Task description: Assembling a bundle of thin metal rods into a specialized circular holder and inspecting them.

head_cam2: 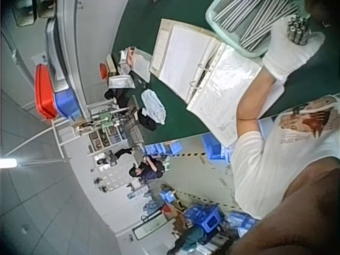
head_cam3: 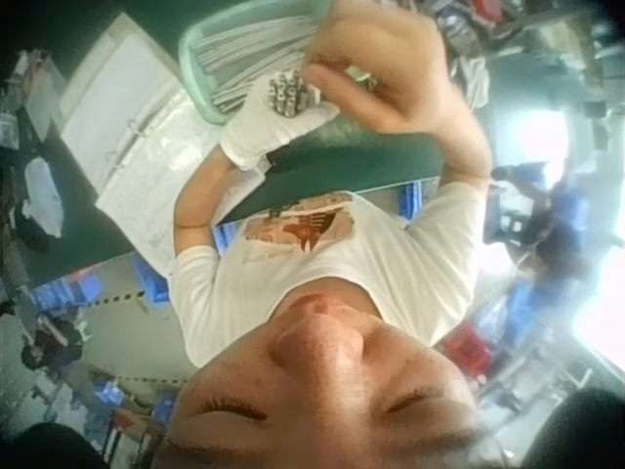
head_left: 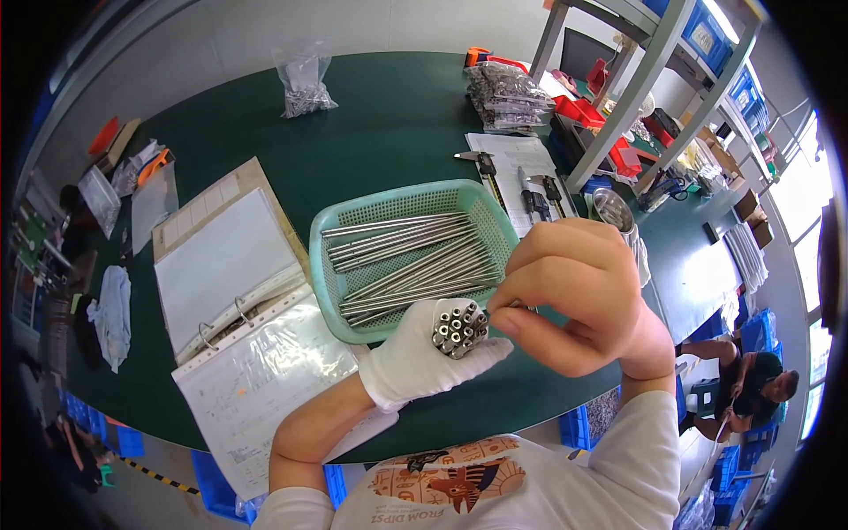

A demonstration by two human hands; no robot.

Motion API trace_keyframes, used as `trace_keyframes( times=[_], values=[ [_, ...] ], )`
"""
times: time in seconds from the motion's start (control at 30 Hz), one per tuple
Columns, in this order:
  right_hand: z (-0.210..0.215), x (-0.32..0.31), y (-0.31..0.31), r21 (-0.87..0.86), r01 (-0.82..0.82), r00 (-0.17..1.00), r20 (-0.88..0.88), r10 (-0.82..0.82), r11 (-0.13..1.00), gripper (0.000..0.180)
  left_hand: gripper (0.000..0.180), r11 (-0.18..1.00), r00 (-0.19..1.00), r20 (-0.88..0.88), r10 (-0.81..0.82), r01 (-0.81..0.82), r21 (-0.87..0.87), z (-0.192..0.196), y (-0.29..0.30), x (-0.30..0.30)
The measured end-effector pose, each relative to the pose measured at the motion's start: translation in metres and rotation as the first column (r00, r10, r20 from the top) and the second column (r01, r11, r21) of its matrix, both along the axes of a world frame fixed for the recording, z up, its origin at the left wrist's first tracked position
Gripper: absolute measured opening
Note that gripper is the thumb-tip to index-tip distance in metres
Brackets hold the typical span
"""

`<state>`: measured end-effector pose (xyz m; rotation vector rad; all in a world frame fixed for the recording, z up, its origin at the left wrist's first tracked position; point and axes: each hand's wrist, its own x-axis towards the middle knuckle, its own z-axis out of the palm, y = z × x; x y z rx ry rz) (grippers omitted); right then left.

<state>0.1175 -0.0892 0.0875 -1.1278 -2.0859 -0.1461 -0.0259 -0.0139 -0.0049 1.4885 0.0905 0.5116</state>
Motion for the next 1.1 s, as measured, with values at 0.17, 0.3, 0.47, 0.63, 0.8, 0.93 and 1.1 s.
trace_keyframes(
  times=[0.17,0.3,0.47,0.63,0.8,0.93,1.1],
  values=[
    [0.001,0.001,0.005,-0.014,-0.007,1.0,0.002,0.007,1.0,0.005,0.012,0.998,0.999,-0.049,-0.021,0.018,-0.052,-0.006,0.0,0.0],
    [-0.002,-0.001,0.009,-0.006,-0.014,0.999,-0.051,0.013,1.0,0.009,0.013,0.999,0.999,-0.045,-0.011,0.013,0.042,-0.007,0.002,0.002],
    [-0.004,0.001,0.009,-0.063,-0.057,0.997,-0.046,0.054,0.996,0.005,0.013,0.998,0.999,-0.029,-0.02,0.022,0.057,-0.006,0.002,0.002],
    [0.001,-0.003,0.007,-0.183,-0.009,0.999,0.041,0.017,0.983,0.005,0.013,1.0,1.0,0.022,-0.01,0.009,0.027,-0.003,0.0,0.0],
    [0.006,-0.004,0.007,-0.114,0.018,0.999,-0.036,-0.022,0.993,0.004,0.013,0.994,0.999,0.01,-0.045,0.043,0.096,-0.003,0.003,0.0],
    [0.007,-0.003,0.007,-0.054,-0.013,1.0,0.016,0.014,0.998,0.006,0.013,0.998,1.0,-0.023,-0.013,0.014,0.054,-0.009,0.002,0.002],
    [0.011,-0.005,0.006,-0.006,-0.041,0.999,-0.003,0.041,0.999,0.007,0.014,0.99,0.998,-0.055,0.016,-0.008,0.14,-0.01,0.003,0.002]
  ],
)
